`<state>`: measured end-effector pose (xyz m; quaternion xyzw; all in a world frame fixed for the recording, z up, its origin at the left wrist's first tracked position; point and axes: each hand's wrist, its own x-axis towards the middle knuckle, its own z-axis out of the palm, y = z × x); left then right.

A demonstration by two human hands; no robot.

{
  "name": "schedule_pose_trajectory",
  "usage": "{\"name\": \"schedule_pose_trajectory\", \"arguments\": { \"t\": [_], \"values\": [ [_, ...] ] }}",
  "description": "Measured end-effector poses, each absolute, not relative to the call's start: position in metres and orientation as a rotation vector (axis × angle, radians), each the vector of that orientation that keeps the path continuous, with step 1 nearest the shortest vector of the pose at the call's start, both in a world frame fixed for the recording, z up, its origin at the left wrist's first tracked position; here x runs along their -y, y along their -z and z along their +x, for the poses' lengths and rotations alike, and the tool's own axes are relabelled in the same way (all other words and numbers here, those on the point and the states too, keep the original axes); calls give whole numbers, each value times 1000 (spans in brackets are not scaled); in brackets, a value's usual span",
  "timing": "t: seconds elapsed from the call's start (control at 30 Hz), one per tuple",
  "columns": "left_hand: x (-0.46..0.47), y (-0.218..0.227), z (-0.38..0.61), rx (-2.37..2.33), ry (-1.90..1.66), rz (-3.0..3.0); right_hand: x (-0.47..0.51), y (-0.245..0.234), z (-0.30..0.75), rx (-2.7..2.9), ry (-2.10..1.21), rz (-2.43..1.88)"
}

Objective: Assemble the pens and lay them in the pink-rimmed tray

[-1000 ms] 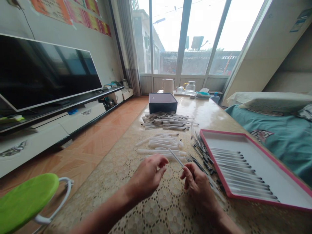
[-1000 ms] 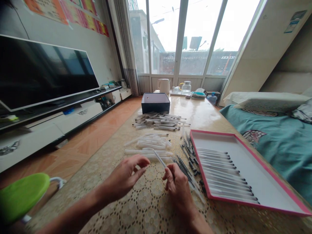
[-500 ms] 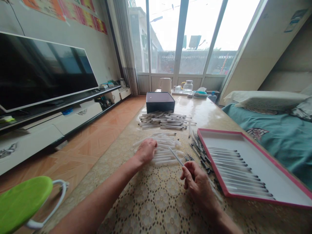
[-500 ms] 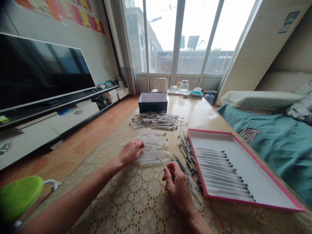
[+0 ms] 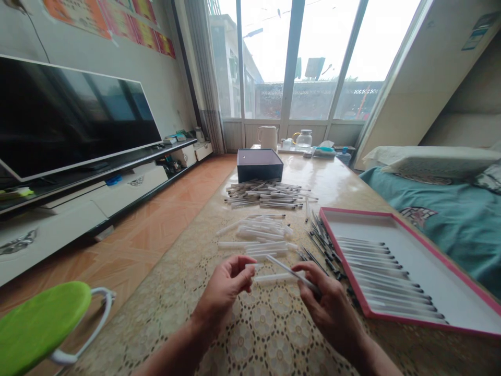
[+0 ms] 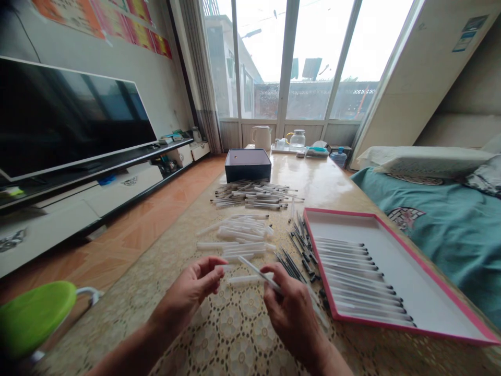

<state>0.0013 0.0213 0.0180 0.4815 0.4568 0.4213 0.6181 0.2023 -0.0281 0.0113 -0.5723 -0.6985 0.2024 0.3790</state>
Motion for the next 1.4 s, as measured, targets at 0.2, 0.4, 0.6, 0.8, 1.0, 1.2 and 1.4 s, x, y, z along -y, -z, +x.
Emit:
{"name": "schedule_pose_trajectory", "arguments": {
  "t": [0.2,0.4,0.6,0.8,1.0,1.2,1.4],
  "values": [
    [-6,3,-1,-1038,-1061,811,33,-7,200,1816,-646,-1375],
    [-8,1,1,-1034,-1034,838,33,-6,198,1871,-675,-1378],
    [-8,3,0,-1010,-997,867,34,-7,198,1895,-666,-1385],
    [-10,3,-2,-1019,-1011,871,34,-11,203,1850,-632,-1377],
    [-9,-2,0,-1018,-900,955,34,-11,202,1918,-637,-1383],
    [-8,4,0,-984,-876,1056,30,-11,202,2195,-420,-1351],
    [-5,4,1,-942,-897,1092,31,-7,193,2325,-26,-1406]
  ]
}}
